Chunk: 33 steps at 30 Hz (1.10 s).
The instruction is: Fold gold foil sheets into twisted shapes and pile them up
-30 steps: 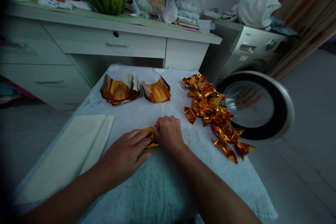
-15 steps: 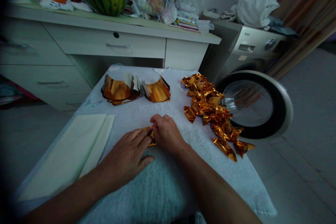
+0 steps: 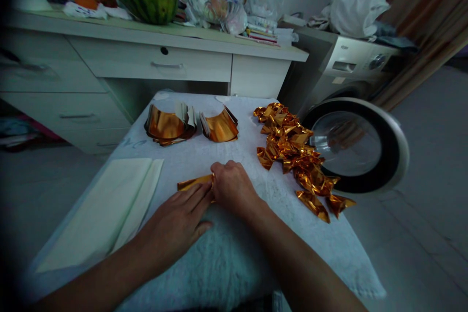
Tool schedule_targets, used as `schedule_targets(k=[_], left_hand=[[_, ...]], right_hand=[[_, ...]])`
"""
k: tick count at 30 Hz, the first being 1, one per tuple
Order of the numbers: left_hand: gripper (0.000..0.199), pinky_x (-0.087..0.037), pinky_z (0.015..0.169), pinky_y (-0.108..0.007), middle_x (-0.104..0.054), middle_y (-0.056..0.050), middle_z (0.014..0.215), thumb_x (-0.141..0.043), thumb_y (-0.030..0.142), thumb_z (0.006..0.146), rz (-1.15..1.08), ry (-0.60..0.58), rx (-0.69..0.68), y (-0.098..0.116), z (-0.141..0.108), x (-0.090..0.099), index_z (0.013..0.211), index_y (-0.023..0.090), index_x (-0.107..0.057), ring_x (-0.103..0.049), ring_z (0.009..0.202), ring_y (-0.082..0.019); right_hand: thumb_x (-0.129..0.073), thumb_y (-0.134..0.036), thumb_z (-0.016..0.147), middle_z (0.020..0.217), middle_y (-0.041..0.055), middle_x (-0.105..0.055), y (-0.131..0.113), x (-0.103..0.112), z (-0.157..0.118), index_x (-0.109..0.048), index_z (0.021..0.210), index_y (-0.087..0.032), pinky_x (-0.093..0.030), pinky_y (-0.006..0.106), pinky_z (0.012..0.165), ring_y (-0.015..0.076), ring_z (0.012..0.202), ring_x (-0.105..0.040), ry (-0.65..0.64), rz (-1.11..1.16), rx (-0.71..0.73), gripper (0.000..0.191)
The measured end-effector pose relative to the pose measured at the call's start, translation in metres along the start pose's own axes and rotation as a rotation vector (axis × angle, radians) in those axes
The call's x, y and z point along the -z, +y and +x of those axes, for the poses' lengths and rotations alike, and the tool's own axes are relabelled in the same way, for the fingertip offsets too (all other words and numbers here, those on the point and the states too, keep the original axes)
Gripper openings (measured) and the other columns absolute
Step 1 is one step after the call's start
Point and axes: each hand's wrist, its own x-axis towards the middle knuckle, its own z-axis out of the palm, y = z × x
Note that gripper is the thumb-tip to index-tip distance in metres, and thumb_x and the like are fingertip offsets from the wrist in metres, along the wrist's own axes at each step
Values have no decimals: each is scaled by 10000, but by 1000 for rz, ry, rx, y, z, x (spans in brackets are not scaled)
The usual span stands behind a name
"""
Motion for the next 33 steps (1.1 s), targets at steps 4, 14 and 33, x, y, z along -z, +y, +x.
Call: schedule_targets(k=[4,14,33], left_hand=[[573,-494,1019,-518,-540,-216,1430,-636,402,873,100,-47,0,2,-15,0,1353,103,-547,-543,1297,-354],[590,-535,956,-537,-576,-240,1379,-685,483,820,178,-22,-30,-1,-46,11,1279,116,-630,-588,1238,-392],[385,-576,927,-473,-661,-193,1285,-452,376,996,107,146,-128,-21,-58,7,1212,123,-647,-645,1171,-318]], right_hand=[[-517,-157,906,797,79,-656,1,1,-2,-619,917,-165,-359,308,727,215,796,-572,-10,-16,32,103],[-650,-300,856,1013,117,-701,-6,8,-11,-605,1126,-140,-349,389,868,281,999,-577,-57,17,17,318],[-563,-558,853,1275,173,-561,-18,-15,-27,-247,1546,-99,-332,532,975,354,1121,-462,2,60,-64,888]])
